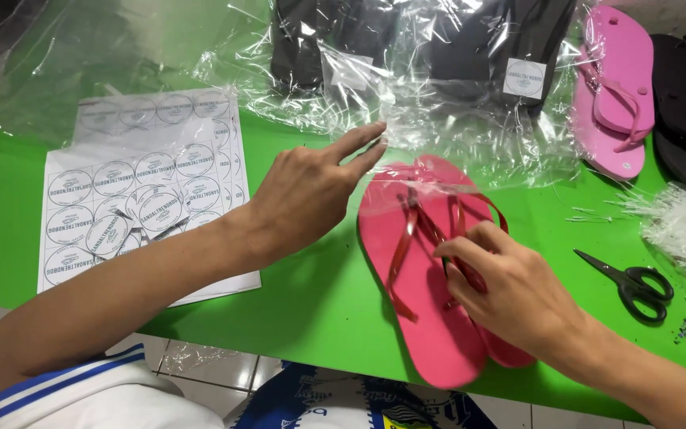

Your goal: The person trims excess material from the straps of pink flip-flops using scissors. They then place the flip-flops into a clear plastic bag, apply a sticker to the packaging, and set the bag aside. The person repeats the trimming process on a second pair of pink flip-flops.

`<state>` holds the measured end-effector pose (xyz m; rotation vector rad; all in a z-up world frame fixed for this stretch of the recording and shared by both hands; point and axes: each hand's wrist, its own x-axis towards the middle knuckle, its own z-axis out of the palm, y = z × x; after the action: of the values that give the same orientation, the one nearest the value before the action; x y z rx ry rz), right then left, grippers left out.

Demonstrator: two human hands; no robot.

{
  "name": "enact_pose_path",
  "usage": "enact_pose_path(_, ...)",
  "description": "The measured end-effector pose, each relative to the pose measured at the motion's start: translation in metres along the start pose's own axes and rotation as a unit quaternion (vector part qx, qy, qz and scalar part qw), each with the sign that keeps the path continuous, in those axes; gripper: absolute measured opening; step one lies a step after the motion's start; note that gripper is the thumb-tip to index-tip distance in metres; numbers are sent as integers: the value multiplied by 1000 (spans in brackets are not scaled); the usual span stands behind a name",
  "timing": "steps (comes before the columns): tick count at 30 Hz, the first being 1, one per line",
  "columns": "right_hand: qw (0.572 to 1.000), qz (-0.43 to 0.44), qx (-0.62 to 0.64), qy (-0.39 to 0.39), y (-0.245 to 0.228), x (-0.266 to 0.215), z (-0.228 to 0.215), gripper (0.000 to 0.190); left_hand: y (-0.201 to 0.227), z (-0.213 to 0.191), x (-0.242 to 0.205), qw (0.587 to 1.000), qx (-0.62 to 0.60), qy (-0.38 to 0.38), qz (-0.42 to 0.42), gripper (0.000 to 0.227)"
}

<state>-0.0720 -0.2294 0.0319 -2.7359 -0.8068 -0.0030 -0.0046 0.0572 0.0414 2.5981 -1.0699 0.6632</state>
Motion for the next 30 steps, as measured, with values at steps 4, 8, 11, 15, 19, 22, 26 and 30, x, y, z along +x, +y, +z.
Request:
enact_pose_path(4, 994, -79, 74, 19, -1, -42, -26, 24, -3, 2, 1, 999, -20, -22, -24, 78)
enact_pose_path(8, 988, -76, 128, 49, -7, -69, -64, 19, 2, 6, -2, 996, -54, -54, -42, 88)
enact_pose_path(11, 982, -57, 123, 128, -23, -70, -84, 15, 11, 12, -2, 994, -89, -49, -40, 84)
enact_pose_path(15, 980, -72, 148, 108, -4, -46, -70, 18, 20, 16, -3, 994, -105, -11, -17, 80)
enact_pose_path(19, 948, 13, 317, 35, 16, -19, -57, 19, 15, 19, -11, 991, -132, -26, 16, 83)
enact_pose_path(22, 945, 87, 311, 57, 20, -9, -51, 20, 11, 18, -16, 991, -128, -44, 9, 90)
enact_pose_path(26, 980, 24, 181, 76, 10, 2, -35, 19, 13, 33, -17, 985, -165, -46, 27, 89)
enact_pose_path(30, 988, 20, 135, 74, 9, 13, -24, 18, 13, 37, -15, 987, -143, -62, 38, 101)
